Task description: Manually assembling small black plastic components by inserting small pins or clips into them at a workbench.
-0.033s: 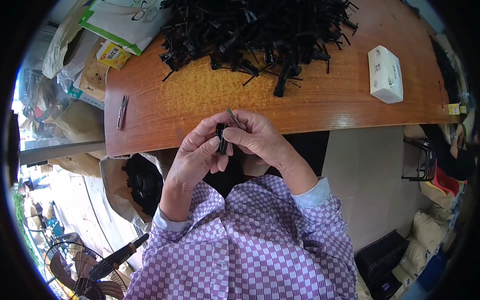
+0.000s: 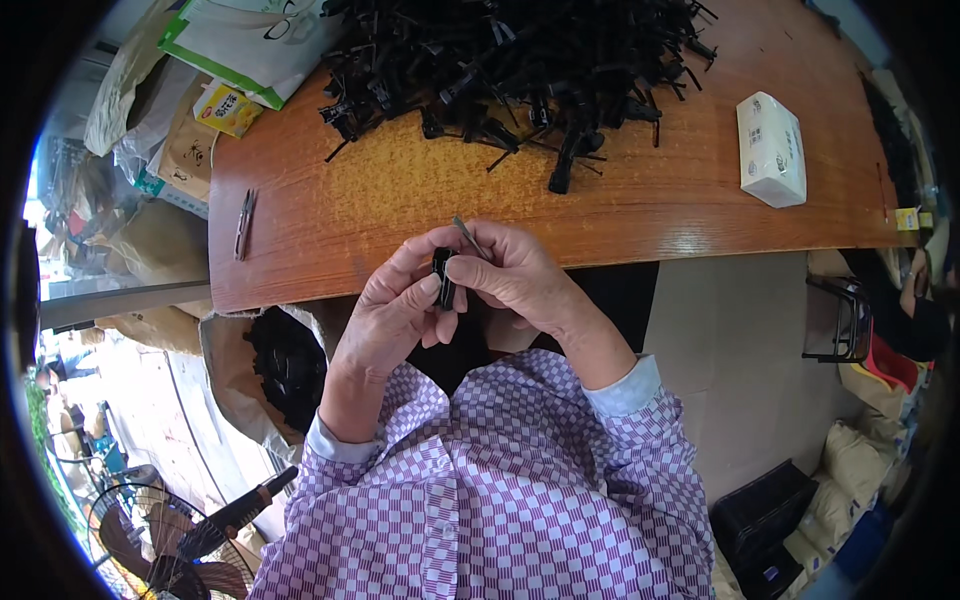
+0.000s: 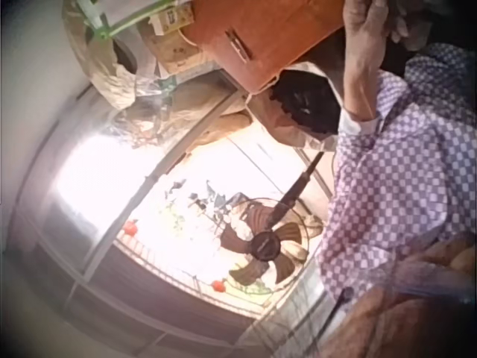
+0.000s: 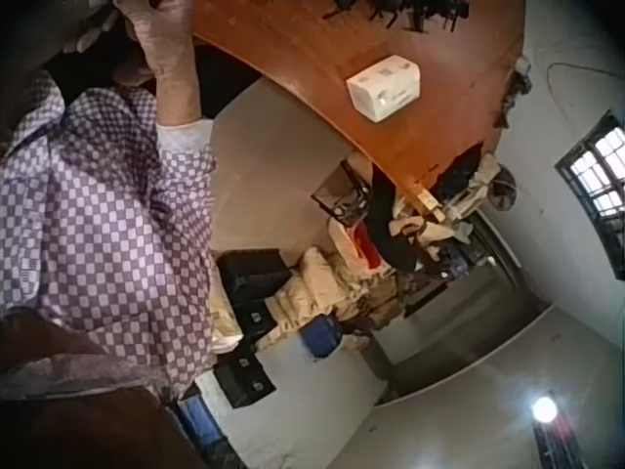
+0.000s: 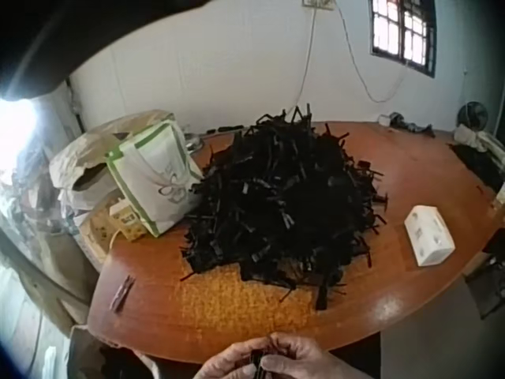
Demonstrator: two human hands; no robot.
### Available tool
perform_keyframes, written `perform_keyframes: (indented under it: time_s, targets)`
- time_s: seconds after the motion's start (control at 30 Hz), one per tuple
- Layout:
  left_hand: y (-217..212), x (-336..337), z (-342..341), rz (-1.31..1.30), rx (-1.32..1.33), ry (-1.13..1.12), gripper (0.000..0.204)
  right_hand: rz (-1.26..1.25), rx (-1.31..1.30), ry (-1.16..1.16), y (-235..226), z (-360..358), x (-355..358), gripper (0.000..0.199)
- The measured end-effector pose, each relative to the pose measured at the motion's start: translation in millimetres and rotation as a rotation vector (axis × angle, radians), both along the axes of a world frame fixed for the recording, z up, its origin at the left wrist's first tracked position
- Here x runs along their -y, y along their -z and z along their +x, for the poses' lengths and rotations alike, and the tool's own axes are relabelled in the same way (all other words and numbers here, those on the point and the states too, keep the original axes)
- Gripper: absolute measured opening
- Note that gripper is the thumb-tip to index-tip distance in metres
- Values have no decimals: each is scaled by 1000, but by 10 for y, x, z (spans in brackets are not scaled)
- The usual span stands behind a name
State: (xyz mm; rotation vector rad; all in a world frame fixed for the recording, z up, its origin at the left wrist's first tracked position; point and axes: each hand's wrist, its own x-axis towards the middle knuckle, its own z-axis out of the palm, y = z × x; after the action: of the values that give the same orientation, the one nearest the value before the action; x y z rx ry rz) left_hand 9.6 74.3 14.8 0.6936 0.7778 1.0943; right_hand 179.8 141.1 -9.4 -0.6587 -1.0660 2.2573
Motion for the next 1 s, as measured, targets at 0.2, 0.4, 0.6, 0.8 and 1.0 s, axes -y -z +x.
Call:
perform_keyframes:
  time_s: [0.2, 0.4, 0.6, 0.8, 1.0]
  targets:
    - [-20, 87, -44, 148, -302, -86, 42, 226, 162, 43, -75, -153, 44, 25]
    - [86, 139, -173, 313, -683, -208, 44, 423, 369, 179, -104, -450, 203, 27]
    - [194, 217, -355, 209, -517, -356, 43, 92, 332, 62, -264, -691, 340, 40]
    - [240, 217, -470, 328, -629, -472, 44, 126, 338, 49, -267, -916, 341, 28]
    - [193, 193, -509, 453, -814, -578, 44, 189, 339, 56, -188, -1002, 341, 27]
